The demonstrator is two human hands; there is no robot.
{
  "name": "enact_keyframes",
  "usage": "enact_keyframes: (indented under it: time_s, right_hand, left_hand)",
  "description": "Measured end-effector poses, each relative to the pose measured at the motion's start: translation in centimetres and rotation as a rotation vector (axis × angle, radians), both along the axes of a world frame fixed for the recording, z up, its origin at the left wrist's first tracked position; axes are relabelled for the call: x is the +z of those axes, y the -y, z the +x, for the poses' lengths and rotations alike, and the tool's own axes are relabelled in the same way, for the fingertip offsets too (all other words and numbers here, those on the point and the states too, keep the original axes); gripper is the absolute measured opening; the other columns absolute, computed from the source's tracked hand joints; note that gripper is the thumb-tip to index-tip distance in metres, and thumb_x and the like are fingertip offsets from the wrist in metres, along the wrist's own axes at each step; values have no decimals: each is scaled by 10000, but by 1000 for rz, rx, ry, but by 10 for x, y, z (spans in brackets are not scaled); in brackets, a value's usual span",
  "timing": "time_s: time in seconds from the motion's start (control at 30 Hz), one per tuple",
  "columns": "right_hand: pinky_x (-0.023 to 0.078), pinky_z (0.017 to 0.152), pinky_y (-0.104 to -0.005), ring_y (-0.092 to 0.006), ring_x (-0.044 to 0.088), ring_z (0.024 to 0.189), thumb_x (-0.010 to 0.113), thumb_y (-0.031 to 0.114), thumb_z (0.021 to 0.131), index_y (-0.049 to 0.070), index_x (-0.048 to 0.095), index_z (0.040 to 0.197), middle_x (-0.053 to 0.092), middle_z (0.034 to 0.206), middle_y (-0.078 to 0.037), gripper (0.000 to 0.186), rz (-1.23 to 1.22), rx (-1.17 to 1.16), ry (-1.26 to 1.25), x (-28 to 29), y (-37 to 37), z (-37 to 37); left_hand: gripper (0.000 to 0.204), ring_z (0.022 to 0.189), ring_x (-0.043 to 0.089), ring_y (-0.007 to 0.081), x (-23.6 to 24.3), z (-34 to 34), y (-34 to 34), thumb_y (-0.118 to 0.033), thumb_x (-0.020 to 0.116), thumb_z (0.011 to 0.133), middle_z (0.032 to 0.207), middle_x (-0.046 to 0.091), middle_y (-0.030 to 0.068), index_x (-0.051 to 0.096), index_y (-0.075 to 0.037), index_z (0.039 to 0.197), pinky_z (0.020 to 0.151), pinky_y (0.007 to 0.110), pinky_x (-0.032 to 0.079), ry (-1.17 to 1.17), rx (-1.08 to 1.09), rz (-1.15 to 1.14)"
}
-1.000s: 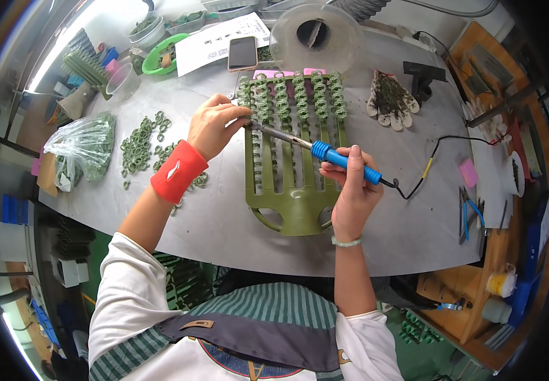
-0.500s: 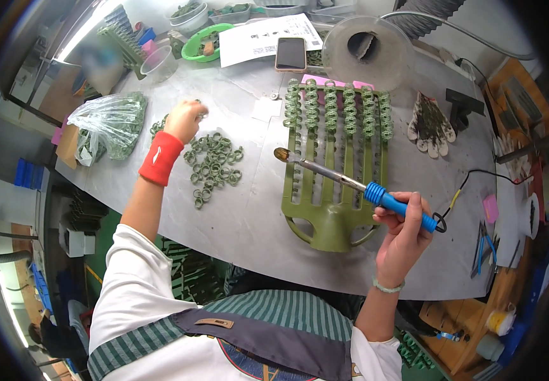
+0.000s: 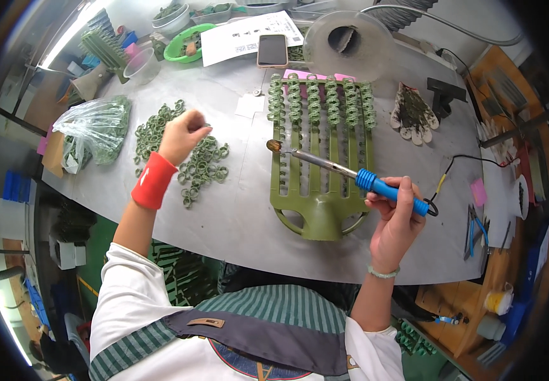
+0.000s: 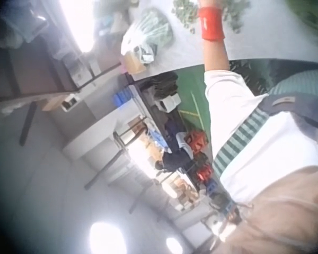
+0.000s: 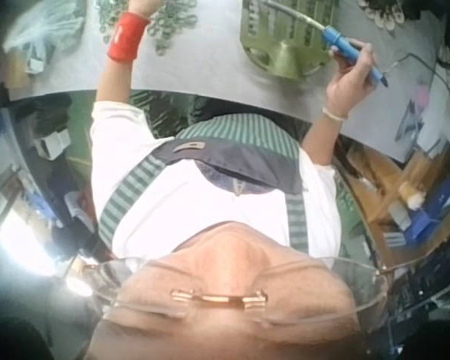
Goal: The person uses a soldering iron to melt and attach small green plastic rings onto a green plastic holder, picking the rings up one by one from a pile on the workbench.
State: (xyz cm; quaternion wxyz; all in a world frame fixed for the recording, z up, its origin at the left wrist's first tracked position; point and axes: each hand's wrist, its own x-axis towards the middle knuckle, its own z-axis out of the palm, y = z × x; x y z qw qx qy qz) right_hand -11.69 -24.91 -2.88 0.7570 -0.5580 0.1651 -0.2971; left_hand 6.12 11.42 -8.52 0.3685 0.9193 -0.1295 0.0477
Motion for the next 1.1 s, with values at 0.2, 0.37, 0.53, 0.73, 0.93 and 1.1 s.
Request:
enact_keyframes:
  time_s: [0.2, 0.37, 0.53, 0.73, 0.93, 1.1]
  right_hand:
    - [585, 572, -268, -156, 656, 615, 563, 219, 968, -41, 627, 868, 654, 795, -109, 286, -2, -16, 33, -12, 8, 6]
    - [593, 583, -267, -160, 663, 617, 575, 221, 962, -48, 633, 867, 652, 765, -103, 291, 43, -6, 43, -19, 5, 14]
    - [589, 582, -268, -163, 661, 604, 578, 227, 961, -49, 633, 859, 647, 736, -95, 299, 87, -9, 42, -25, 1, 22]
    - [570, 555, -261, -142, 650, 593, 566, 221, 966, -27, 629, 860, 651, 766, -79, 277, 26, -27, 11, -13, 16, 6]
    - [551, 552, -237, -133, 645, 597, 561, 259, 964, -21, 615, 852, 647, 777, -84, 306, 10, 1, -30, -3, 13, -5]
    - [550, 550, -235, -134, 640, 592, 557, 255, 966, -22, 611, 852, 643, 780, -88, 305, 12, 41, -30, -4, 10, -5]
  left_hand:
    - [158, 810, 658, 117, 28, -28, 98, -59, 705, 842, 924, 706, 46, 706, -50, 1000, 747, 249, 533, 19, -269, -245]
    - [187, 848, 616, 230, 20, -18, 121, -129, 740, 776, 852, 714, 20, 736, -135, 963, 756, 324, 524, 491, -320, 77]
    - [168, 846, 616, 216, 15, -13, 127, -143, 739, 778, 864, 716, 8, 733, -147, 946, 755, 327, 525, 499, -322, 187]
    - [195, 830, 609, 231, 13, -11, 122, -136, 739, 784, 864, 705, 20, 721, -131, 979, 739, 335, 521, 511, -342, 169]
    - [206, 669, 662, 119, 12, 16, 35, -196, 665, 903, 791, 715, 59, 704, -58, 1051, 652, 249, 535, 160, 12, -114]
    - [233, 710, 684, 201, -14, 15, -87, -227, 722, 809, 777, 684, 107, 657, -36, 926, 675, 335, 528, -72, 314, 578]
